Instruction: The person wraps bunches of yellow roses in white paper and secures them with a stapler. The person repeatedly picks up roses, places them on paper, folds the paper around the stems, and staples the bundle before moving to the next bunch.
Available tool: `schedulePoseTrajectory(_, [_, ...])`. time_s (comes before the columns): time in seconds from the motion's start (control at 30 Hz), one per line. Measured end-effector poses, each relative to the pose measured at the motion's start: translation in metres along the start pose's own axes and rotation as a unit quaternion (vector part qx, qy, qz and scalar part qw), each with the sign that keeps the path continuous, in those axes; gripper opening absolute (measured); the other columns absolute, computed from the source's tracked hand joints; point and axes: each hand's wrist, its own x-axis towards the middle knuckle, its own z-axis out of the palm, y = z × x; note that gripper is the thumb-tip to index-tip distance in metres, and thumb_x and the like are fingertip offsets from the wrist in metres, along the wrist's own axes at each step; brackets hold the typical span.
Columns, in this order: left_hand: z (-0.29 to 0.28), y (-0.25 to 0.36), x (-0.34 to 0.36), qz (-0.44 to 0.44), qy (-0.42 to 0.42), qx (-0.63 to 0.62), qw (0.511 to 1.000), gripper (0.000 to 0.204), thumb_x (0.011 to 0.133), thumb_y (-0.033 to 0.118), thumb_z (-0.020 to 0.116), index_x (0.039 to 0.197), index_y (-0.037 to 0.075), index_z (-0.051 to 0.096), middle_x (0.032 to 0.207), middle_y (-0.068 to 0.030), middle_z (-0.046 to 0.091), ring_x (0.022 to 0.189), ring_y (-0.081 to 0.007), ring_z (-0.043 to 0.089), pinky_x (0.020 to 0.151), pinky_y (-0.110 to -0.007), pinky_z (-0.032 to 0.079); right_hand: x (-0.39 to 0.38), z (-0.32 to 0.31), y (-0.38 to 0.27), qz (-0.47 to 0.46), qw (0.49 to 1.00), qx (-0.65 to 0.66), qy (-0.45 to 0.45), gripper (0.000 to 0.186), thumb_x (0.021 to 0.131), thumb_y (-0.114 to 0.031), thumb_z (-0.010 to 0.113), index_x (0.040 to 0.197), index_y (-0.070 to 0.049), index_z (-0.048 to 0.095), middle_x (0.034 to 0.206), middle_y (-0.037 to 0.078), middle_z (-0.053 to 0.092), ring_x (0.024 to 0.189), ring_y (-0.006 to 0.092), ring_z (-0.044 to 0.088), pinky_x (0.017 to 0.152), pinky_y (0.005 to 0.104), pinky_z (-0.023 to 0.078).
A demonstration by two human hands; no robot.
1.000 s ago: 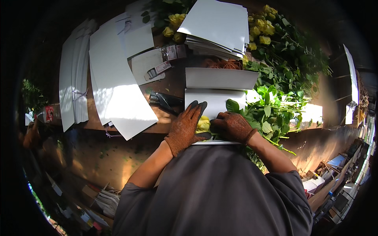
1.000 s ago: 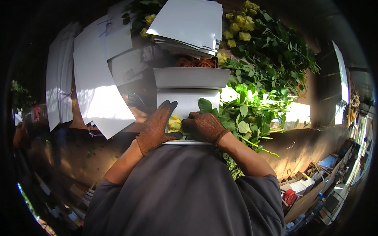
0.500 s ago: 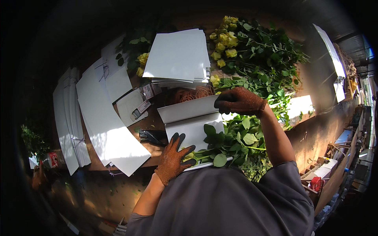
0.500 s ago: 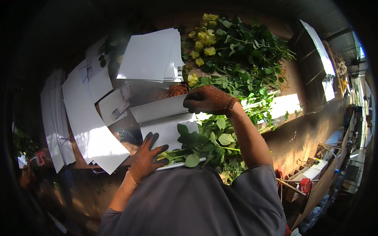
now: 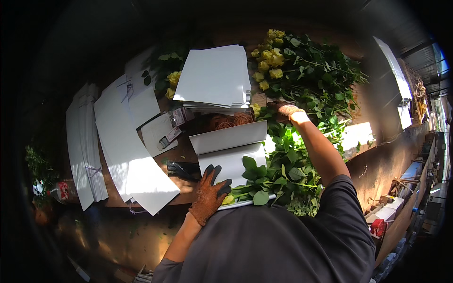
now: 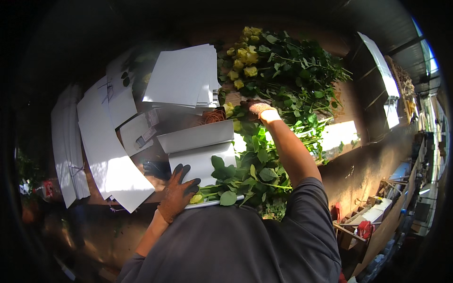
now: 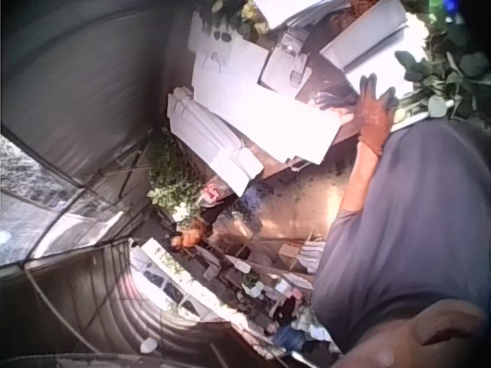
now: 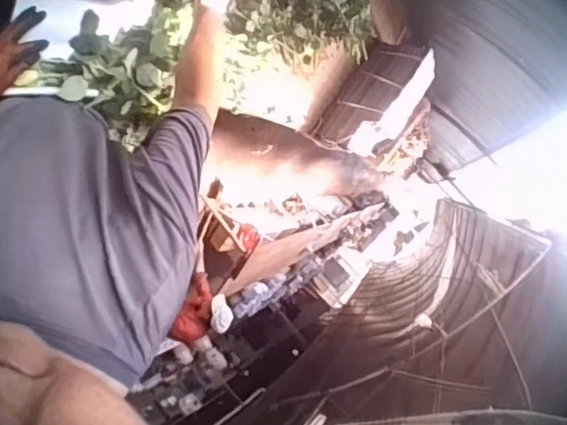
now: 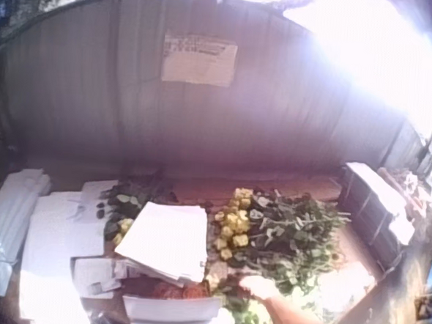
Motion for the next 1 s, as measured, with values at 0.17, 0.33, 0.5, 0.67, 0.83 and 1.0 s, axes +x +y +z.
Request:
schedulePoseTrajectory(0.17, [-0.008,-0.001,0.000,0.011,-0.013,-0.010,1.000,0.042,0.079,0.017,0.077,0.121,0.017,0.069,0.149,-0.0188,0.040,0.141,-0.0428,0.031,0.115,-0.050,0.032,0.008,0.018,-0.019,0.082,0.991,-0.080,-0.071,0.046,0.071,-0.009,0.058,0.116,-0.015,0.065,0.111,0.018,0.068,0.107,0.0385,0.064,0.079,0.0484,0.054])
schedulePoseTrajectory(0.33, [0.006,-0.011,0.000,0.033,0.012,0.008,0.999,0.038,0.081,0.023,0.076,0.118,0.019,0.070,0.147,-0.0158,0.043,0.141,-0.0405,0.032,0.113,-0.049,0.035,-0.044,-0.044,-0.001,-0.052,0.962,0.044,0.263,0.035,0.076,-0.004,0.067,0.110,-0.013,0.068,0.107,0.012,0.066,0.097,0.0354,0.065,0.083,0.0405,0.053])
schedulePoseTrajectory(0.5, [0.005,-0.011,-0.004,0.028,0.031,0.029,0.999,0.034,0.081,0.025,0.075,0.115,0.020,0.072,0.145,-0.0110,0.045,0.140,-0.0369,0.035,0.108,-0.048,0.042,-0.144,-0.157,-0.108,-0.131,0.912,0.012,0.390,0.035,0.077,0.003,0.068,0.109,-0.011,0.069,0.100,0.011,0.064,0.086,0.0301,0.066,0.072,0.0379,0.054])
schedulePoseTrajectory(0.67, [0.002,-0.007,-0.003,0.042,0.078,0.025,0.996,0.031,0.082,0.028,0.074,0.111,0.018,0.072,0.139,-0.0107,0.051,0.134,-0.0357,0.043,0.101,-0.046,0.047,-0.171,-0.136,-0.185,-0.229,0.919,-0.009,0.321,0.040,0.072,-0.003,0.070,0.110,-0.015,0.070,0.098,0.010,0.062,0.089,0.0286,0.064,0.072,0.0375,0.055])
schedulePoseTrajectory(0.83, [0.008,-0.015,-0.001,-0.064,0.087,-0.096,0.989,0.088,0.077,0.035,0.079,0.148,0.004,0.037,0.137,-0.0205,0.049,0.127,-0.0380,0.047,0.102,-0.045,0.045,-0.145,-0.018,-0.218,-0.214,0.966,0.099,0.107,0.038,0.080,-0.013,0.068,0.117,-0.019,0.067,0.101,0.010,0.060,0.090,0.0304,0.064,0.073,0.0409,0.055])
schedulePoseTrajectory(1.0, [0.001,-0.006,-0.001,-0.083,0.097,-0.133,0.983,0.103,0.073,0.026,0.084,0.153,0.007,0.024,0.140,-0.0226,0.045,0.129,-0.0411,0.043,0.106,-0.045,0.042,-0.138,0.025,-0.210,-0.241,0.962,0.061,0.116,0.042,0.078,-0.023,0.069,0.119,-0.022,0.065,0.101,0.009,0.057,0.094,0.0308,0.061,0.076,0.0423,0.055])
